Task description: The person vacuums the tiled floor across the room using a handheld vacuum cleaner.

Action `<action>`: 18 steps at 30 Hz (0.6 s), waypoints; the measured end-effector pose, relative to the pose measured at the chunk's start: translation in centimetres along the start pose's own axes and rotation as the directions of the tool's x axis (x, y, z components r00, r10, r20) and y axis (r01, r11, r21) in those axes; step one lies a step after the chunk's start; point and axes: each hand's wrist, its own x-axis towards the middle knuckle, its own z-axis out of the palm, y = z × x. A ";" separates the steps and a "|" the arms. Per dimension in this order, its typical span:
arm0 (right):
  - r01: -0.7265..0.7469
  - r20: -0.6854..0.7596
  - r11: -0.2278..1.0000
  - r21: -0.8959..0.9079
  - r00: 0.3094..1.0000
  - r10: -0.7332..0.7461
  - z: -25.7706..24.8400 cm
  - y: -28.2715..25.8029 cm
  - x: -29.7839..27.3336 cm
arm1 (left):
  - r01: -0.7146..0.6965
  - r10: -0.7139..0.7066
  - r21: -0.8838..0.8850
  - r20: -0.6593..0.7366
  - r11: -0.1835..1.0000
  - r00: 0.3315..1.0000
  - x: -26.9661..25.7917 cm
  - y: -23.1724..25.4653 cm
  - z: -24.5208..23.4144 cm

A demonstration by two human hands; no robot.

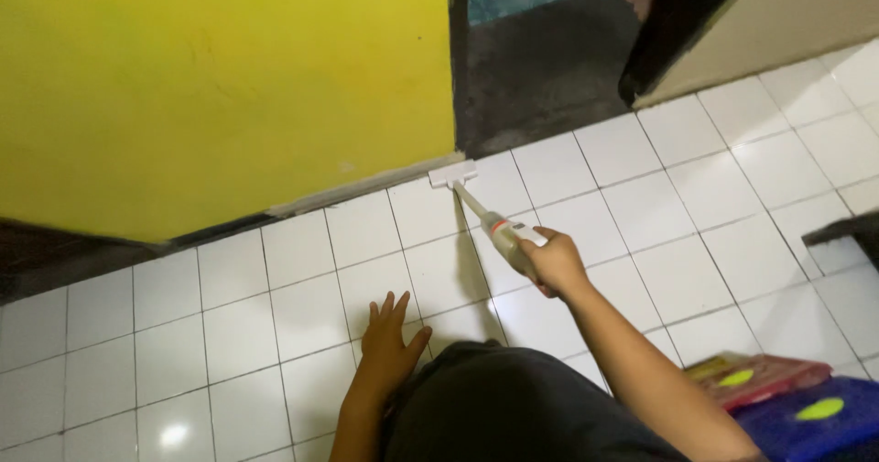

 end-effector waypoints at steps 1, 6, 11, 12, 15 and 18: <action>0.006 -0.010 1.000 0.020 1.000 -0.006 -0.6 0.5 0.0 | -0.006 0.006 0.009 0.002 1.000 1.000 0.1 -0.2 0.2; -0.045 -0.064 0.999 -0.016 0.997 0.044 -4.0 3.7 -1.3 | -0.113 0.111 0.041 0.061 0.993 0.992 2.7 -1.0 0.7; -0.099 -0.120 0.991 0.085 0.987 0.109 -6.3 4.4 -4.2 | -0.282 0.273 0.058 0.128 0.958 0.953 8.2 0.3 0.0; -0.095 -0.164 0.995 0.035 0.981 0.099 -6.7 4.2 -4.9 | -0.305 0.292 0.062 0.157 0.950 0.943 9.4 1.1 -0.4; -0.124 -0.279 0.990 -0.070 0.955 0.100 -7.0 2.8 -5.9 | -0.322 0.273 0.152 0.271 0.935 0.923 13.3 3.5 -2.2; -0.195 -0.334 0.980 -0.035 0.927 0.172 -5.9 2.1 -5.8 | -0.356 0.303 0.157 0.282 0.921 0.910 16.7 5.2 -4.4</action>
